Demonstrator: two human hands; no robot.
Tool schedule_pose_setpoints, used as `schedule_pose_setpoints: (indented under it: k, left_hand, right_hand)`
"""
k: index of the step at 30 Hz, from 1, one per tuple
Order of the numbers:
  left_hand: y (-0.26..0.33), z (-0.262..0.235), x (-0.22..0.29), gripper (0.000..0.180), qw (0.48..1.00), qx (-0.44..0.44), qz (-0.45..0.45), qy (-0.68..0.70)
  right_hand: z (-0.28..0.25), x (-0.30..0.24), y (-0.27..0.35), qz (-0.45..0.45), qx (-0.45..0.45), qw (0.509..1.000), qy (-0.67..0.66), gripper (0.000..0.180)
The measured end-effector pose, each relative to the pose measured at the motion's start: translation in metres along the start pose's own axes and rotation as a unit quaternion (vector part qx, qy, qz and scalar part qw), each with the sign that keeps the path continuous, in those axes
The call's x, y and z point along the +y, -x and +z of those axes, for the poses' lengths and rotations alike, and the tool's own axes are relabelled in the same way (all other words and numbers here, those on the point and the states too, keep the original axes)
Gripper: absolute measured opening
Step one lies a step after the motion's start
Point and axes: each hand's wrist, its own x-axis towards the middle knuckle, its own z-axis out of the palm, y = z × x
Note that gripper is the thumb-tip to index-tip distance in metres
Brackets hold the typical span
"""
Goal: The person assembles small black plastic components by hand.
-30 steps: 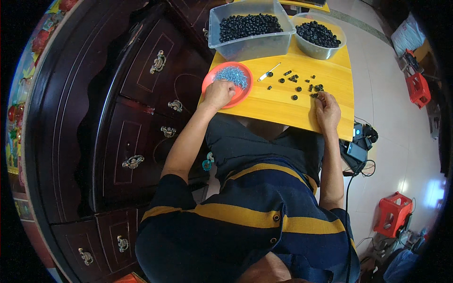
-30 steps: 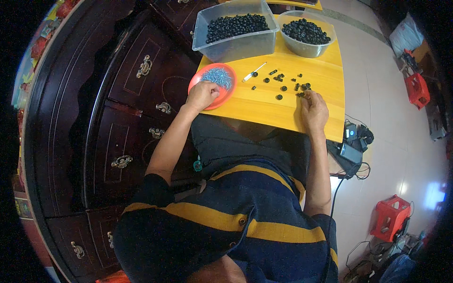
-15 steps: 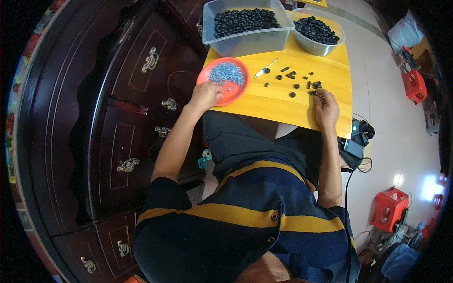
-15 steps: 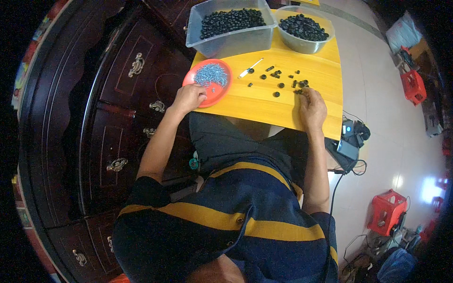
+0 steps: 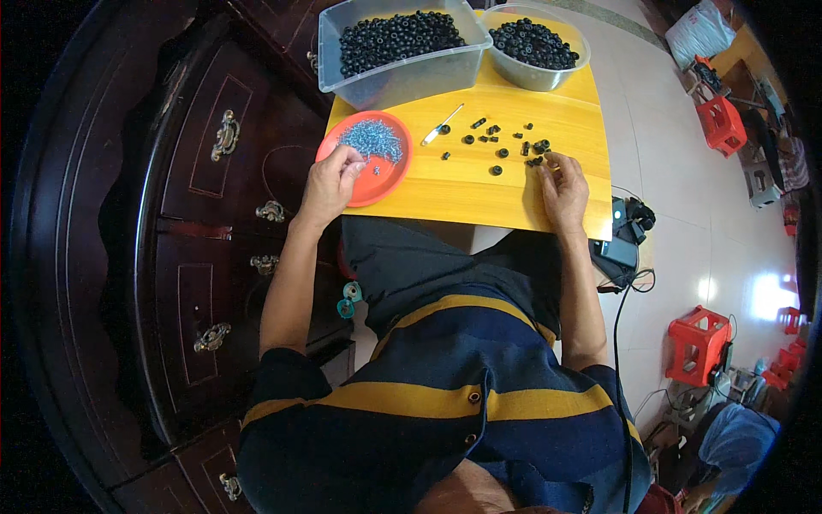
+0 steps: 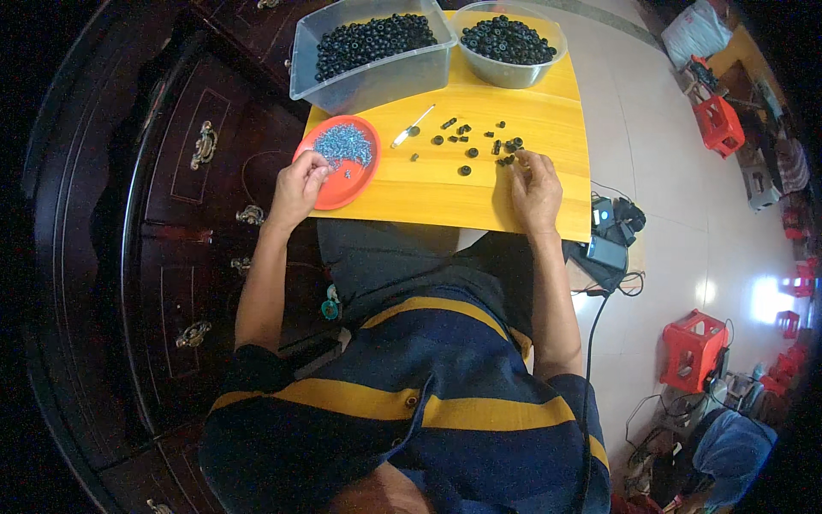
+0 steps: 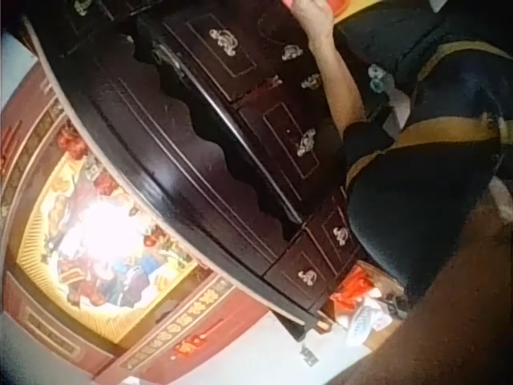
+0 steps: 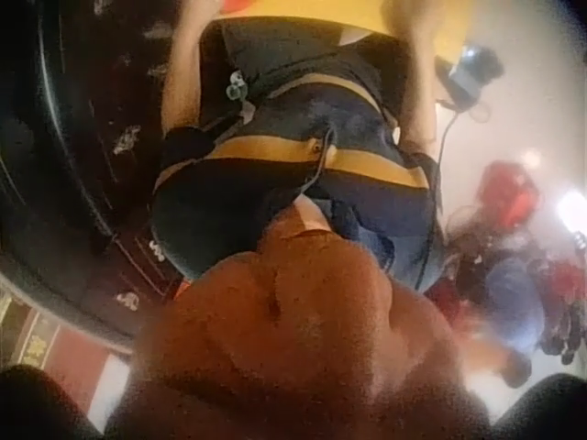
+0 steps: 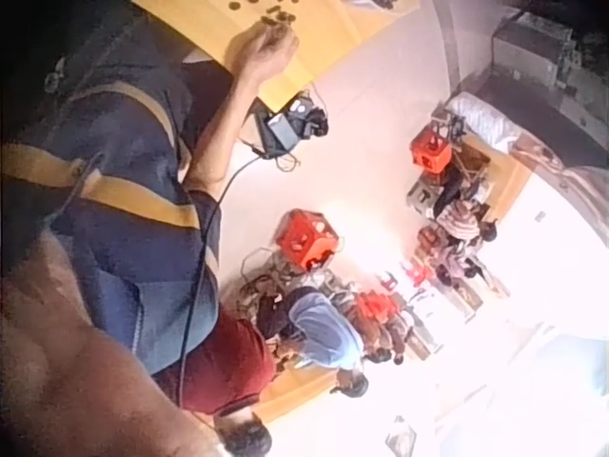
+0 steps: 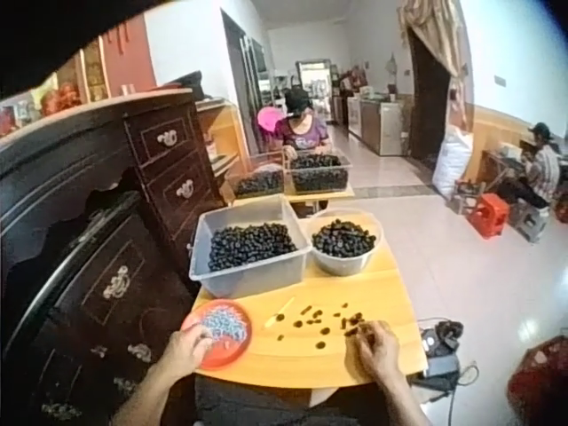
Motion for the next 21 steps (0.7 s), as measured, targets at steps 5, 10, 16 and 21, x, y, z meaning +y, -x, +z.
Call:
schedule_pose_setpoints:
  k: [5, 10, 16, 21]
  left_hand:
    - [0.010, 0.018, 0.017, 0.006, 0.995, -0.009, -0.005, 0.097]
    - [0.023, 0.038, 0.024, 0.007, 0.980, -0.065, -0.072, 0.174]
    - [0.028, 0.052, 0.030, 0.009, 0.980, -0.116, -0.036, 0.157]
    - [0.026, 0.065, 0.031, 0.011, 0.942, -0.128, -0.108, 0.290]
  right_hand:
    - [0.013, -0.017, -0.002, -0.032, -0.031, 0.999, 0.018, 0.022]
    - [0.035, -0.031, -0.015, -0.059, -0.072, 0.994, 0.058, 0.024]
    - [0.047, -0.025, -0.029, -0.111, -0.115, 0.974, 0.159, 0.025]
    - [0.045, -0.033, -0.033, -0.092, -0.158, 0.963, 0.198, 0.024]
